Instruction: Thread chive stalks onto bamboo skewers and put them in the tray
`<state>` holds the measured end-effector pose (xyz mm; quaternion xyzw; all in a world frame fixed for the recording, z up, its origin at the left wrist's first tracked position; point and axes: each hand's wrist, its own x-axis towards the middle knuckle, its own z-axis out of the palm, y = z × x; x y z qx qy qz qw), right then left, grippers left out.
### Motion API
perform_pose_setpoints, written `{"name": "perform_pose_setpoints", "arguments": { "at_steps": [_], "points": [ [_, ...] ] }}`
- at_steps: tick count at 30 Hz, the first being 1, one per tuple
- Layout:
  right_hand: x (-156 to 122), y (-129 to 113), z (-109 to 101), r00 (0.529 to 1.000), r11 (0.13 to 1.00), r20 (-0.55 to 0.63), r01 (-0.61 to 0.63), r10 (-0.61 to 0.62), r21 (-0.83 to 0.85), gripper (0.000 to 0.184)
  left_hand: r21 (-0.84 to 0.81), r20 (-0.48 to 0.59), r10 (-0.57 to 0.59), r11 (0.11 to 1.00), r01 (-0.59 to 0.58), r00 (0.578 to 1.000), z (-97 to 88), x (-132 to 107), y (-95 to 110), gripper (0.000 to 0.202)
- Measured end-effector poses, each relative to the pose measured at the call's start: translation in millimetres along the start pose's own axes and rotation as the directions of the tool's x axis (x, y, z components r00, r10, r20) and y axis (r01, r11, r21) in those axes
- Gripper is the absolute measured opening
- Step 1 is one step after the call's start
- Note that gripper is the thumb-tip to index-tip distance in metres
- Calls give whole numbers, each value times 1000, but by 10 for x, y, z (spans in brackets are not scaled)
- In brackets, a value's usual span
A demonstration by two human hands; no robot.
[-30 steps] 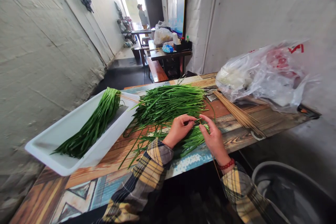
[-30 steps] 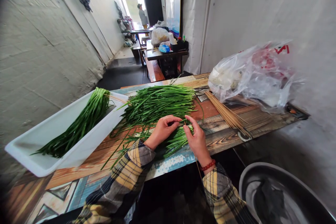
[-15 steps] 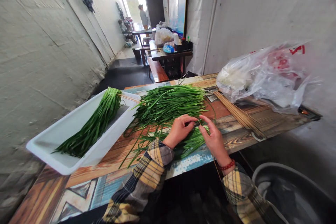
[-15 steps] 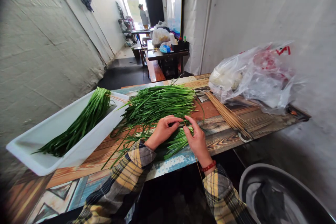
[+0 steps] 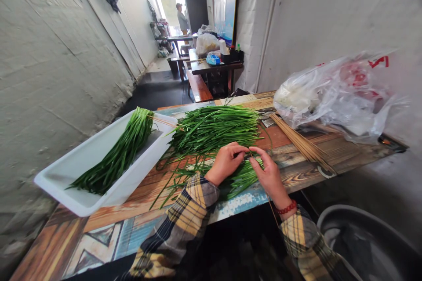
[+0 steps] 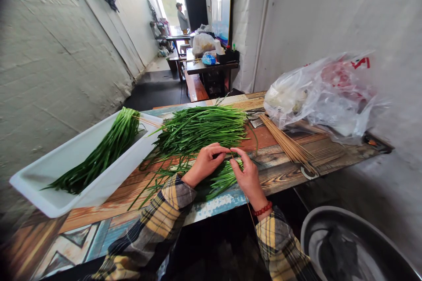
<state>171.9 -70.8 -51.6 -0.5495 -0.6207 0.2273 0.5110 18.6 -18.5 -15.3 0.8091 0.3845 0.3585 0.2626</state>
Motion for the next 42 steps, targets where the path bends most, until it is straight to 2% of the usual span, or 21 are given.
{"name": "perform_pose_setpoints", "arguments": {
  "at_steps": [16,26,36,42],
  "points": [
    [-6,38,9,1000,1000,15,-9,9,-2,36,-33,-22,23,999,-23,1000,32,-13,-7,25],
    [-18,41,6,999,999,15,-34,35,-34,35,-51,-44,-13,999,11,999,43,-18,5,17],
    [-16,59,20,998,997,-28,-53,51,-55,37,-64,71,62,996,-57,996,41,-52,15,20],
    [-46,128,28,998,996,-39,-56,54,-69,44,-51,76,89,995,-85,993,48,-90,31,19]
  ]
}}
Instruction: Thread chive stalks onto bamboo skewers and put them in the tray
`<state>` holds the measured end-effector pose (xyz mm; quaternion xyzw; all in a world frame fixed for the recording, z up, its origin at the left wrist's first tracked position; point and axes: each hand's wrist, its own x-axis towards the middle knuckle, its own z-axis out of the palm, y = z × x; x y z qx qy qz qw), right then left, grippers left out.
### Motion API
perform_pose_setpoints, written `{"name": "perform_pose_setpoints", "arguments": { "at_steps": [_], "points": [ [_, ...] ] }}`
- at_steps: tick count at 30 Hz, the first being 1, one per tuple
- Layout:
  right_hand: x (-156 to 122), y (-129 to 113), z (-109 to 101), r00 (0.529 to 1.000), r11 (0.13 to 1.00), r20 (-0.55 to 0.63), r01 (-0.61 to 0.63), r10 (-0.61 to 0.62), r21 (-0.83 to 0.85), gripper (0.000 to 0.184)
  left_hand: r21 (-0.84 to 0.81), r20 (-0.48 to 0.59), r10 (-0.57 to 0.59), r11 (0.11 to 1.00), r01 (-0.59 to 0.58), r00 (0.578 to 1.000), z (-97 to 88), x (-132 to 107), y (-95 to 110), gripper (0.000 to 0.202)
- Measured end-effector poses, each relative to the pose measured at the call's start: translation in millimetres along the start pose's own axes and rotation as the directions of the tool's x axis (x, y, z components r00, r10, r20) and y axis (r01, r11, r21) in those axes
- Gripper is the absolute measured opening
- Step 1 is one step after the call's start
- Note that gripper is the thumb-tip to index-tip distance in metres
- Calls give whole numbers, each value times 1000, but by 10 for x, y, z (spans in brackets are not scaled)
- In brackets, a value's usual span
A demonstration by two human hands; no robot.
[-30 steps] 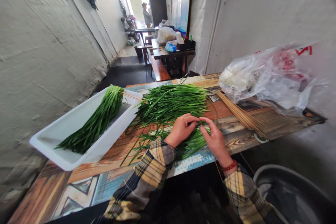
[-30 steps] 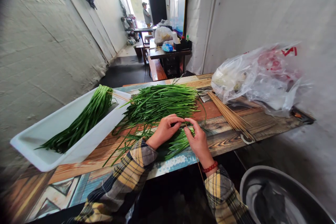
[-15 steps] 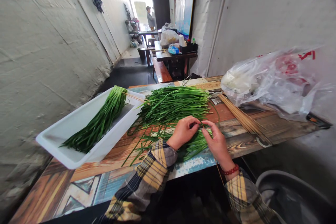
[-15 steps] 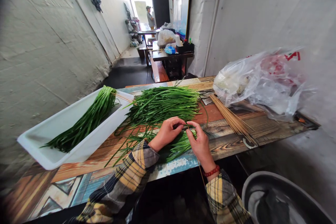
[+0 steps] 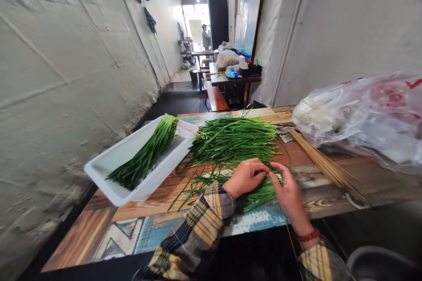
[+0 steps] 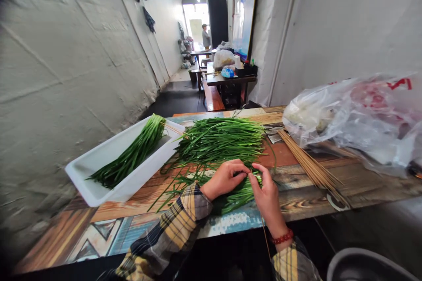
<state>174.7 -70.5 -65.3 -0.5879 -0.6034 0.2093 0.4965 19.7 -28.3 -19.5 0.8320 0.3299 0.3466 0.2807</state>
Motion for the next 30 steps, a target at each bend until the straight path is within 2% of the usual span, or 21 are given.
{"name": "perform_pose_setpoints", "arguments": {
  "at_steps": [4,7,9,12,14,16,19,21,25,30],
  "points": [
    [3,10,6,998,996,17,-59,60,-69,42,8,-26,-11,1000,11,1000,4,-2,-41,17],
    [16,-6,16,998,995,37,-46,49,-83,42,4,-146,-102,995,104,984,-38,17,-104,17],
    [27,-12,27,998,996,45,-31,35,-80,42,-14,-265,-183,982,186,947,-102,33,-161,16],
    [40,-3,47,999,998,44,-19,22,-60,41,-72,-411,-291,955,288,864,-253,48,-254,16],
    [45,11,63,999,999,39,-10,12,-50,41,-105,-449,-337,939,326,827,-385,51,-308,18],
    [49,26,80,1000,999,26,4,-2,-43,41,-91,-462,-348,934,347,816,-525,58,-348,19],
    [58,42,105,1000,999,20,9,-8,-40,42,46,-475,-314,924,380,822,-694,95,-373,17],
    [64,46,120,1000,999,26,7,-6,-37,42,181,-445,-276,904,387,852,-742,136,-372,15],
    [76,28,146,999,999,27,20,-19,-31,40,416,-311,-240,835,359,919,-690,220,-360,12],
    [94,-34,155,999,999,-9,48,-48,-12,34,562,-273,-211,757,334,939,-621,314,-371,10]
  ]
}}
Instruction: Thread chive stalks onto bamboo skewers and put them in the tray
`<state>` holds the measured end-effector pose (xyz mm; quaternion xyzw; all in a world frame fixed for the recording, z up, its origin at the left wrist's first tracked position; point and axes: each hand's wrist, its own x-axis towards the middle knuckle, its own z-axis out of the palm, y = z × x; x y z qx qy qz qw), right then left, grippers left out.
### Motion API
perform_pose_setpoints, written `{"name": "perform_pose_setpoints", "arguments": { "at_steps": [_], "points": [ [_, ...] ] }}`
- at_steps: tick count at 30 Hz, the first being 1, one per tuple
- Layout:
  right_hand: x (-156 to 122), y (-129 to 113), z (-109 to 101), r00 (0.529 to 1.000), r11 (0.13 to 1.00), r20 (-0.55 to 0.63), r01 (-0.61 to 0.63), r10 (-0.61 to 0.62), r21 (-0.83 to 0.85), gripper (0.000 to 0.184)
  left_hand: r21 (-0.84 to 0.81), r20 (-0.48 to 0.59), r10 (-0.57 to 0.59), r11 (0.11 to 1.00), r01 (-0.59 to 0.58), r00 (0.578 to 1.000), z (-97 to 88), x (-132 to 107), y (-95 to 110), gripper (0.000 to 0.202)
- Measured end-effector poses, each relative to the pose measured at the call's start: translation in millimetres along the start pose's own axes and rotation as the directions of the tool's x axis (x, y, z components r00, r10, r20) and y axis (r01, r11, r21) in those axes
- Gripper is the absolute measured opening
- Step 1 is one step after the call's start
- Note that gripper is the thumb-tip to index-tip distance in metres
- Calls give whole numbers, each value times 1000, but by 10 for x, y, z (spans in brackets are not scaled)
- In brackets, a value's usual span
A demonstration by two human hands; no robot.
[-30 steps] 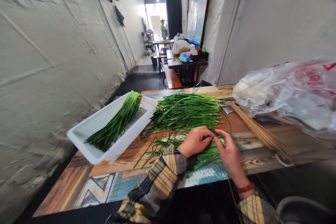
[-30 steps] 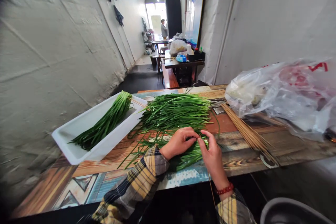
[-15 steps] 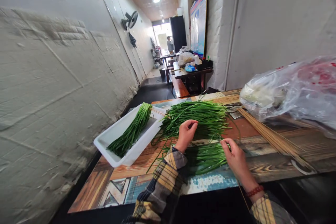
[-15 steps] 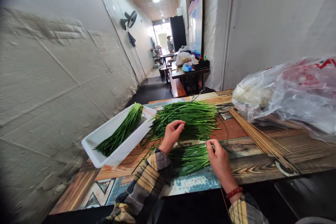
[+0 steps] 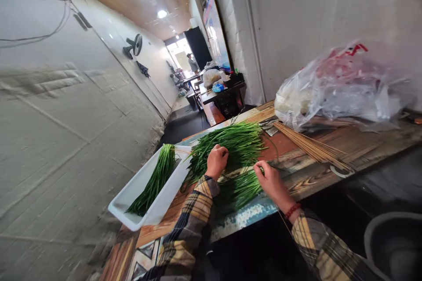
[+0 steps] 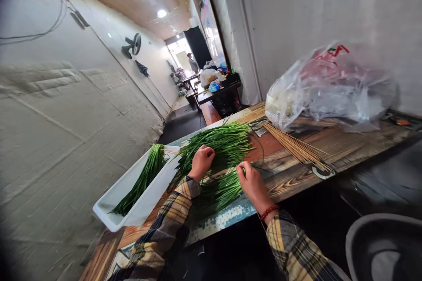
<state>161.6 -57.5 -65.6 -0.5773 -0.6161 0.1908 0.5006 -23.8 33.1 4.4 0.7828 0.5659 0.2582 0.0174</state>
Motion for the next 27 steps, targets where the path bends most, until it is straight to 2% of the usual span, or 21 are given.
{"name": "perform_pose_setpoints", "arguments": {
  "at_steps": [4,8,10,12,14,16,18,20,23,27],
  "points": [
    [24,-43,-17,999,1000,33,-3,2,27,32,-43,-35,22,999,-24,999,-64,93,47,14],
    [34,-79,-39,999,1000,30,-11,10,27,28,-88,-25,47,995,-49,999,-170,132,110,12],
    [36,-95,-50,1000,999,26,-9,8,38,25,-147,-41,22,989,-28,999,-200,124,114,10],
    [37,-109,-62,999,999,32,-18,16,45,22,-259,-82,-56,965,33,995,-209,106,102,9],
    [41,-122,-77,998,999,49,-32,30,39,22,-423,-85,-179,897,127,980,-207,86,92,14],
    [45,-134,-92,997,999,69,-42,40,31,22,-581,-19,-269,786,209,963,-209,69,100,20],
    [49,-143,-104,996,999,84,-44,41,28,22,-677,72,-289,688,259,955,-218,56,125,24],
    [51,-147,-109,995,999,88,-44,42,26,21,-702,140,-270,651,288,953,-224,48,155,24],
    [48,-144,-102,995,998,89,-47,44,29,21,-656,178,-251,691,304,952,-201,42,176,19],
    [36,-132,-87,994,998,101,-56,53,24,21,-592,134,-285,745,307,949,-109,26,151,18]
  ]
}}
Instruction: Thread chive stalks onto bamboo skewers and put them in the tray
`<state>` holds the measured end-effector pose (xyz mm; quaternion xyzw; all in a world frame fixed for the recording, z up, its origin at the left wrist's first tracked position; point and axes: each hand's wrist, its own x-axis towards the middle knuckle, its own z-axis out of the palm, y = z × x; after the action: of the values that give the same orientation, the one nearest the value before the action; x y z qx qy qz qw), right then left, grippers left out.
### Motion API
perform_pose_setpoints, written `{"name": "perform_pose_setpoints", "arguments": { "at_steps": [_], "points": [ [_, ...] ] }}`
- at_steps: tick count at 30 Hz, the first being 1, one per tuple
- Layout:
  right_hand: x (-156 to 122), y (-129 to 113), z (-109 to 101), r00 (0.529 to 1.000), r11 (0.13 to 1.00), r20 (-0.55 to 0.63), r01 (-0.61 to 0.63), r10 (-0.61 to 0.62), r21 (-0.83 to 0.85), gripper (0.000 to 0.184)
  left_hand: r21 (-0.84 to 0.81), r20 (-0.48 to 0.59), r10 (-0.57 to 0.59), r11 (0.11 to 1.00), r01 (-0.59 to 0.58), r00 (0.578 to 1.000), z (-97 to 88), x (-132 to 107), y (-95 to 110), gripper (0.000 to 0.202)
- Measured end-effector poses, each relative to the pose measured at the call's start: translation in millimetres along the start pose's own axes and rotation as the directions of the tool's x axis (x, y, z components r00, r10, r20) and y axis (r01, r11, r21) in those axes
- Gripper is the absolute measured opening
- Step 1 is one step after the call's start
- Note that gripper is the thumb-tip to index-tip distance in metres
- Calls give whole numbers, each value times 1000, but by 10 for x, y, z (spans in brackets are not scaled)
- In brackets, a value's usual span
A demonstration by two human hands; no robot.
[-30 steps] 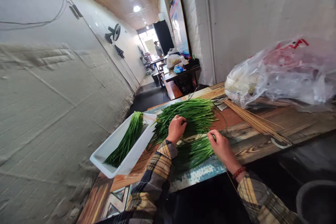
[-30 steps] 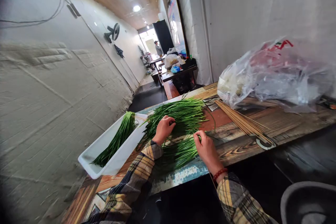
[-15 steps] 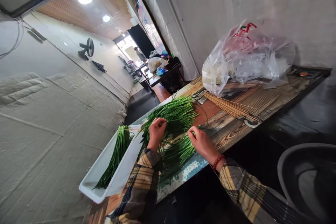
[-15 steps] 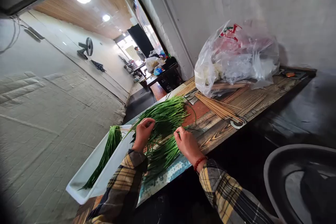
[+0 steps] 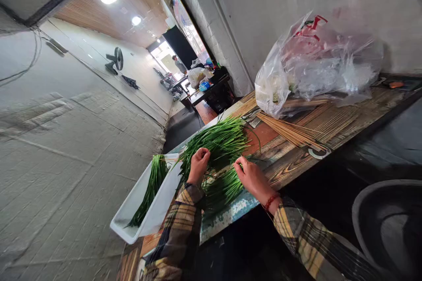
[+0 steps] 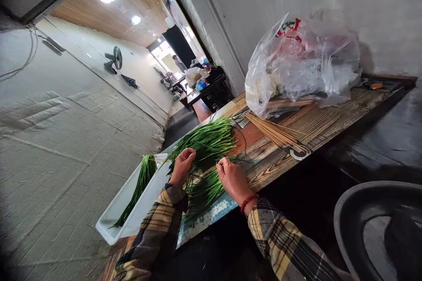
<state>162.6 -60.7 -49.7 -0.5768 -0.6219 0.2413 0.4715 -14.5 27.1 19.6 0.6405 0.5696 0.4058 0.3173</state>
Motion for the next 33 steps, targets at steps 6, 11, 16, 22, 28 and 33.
{"name": "perform_pose_setpoints", "arguments": {
  "at_steps": [6,11,16,22,28,33],
  "points": [
    [-5,-7,-10,1000,1000,17,-8,9,-20,20,-33,32,-43,998,44,999,17,-66,4,24],
    [-2,15,2,1000,1000,27,7,-7,-9,23,-189,-78,-21,982,6,997,-217,-221,214,30],
    [-51,71,9,999,1000,41,16,-16,2,31,-65,-248,20,997,-37,969,-745,-637,249,26],
    [-90,145,-26,997,999,63,34,-33,-12,44,461,-301,47,881,102,952,-1303,-1353,-132,21],
    [-119,146,-92,995,998,75,67,-65,-17,57,775,-329,43,584,243,944,-1432,-1766,-435,15],
    [-131,109,-132,994,998,99,58,-55,-31,61,815,-252,27,545,197,967,-1267,-1647,-454,49]
  ]
}}
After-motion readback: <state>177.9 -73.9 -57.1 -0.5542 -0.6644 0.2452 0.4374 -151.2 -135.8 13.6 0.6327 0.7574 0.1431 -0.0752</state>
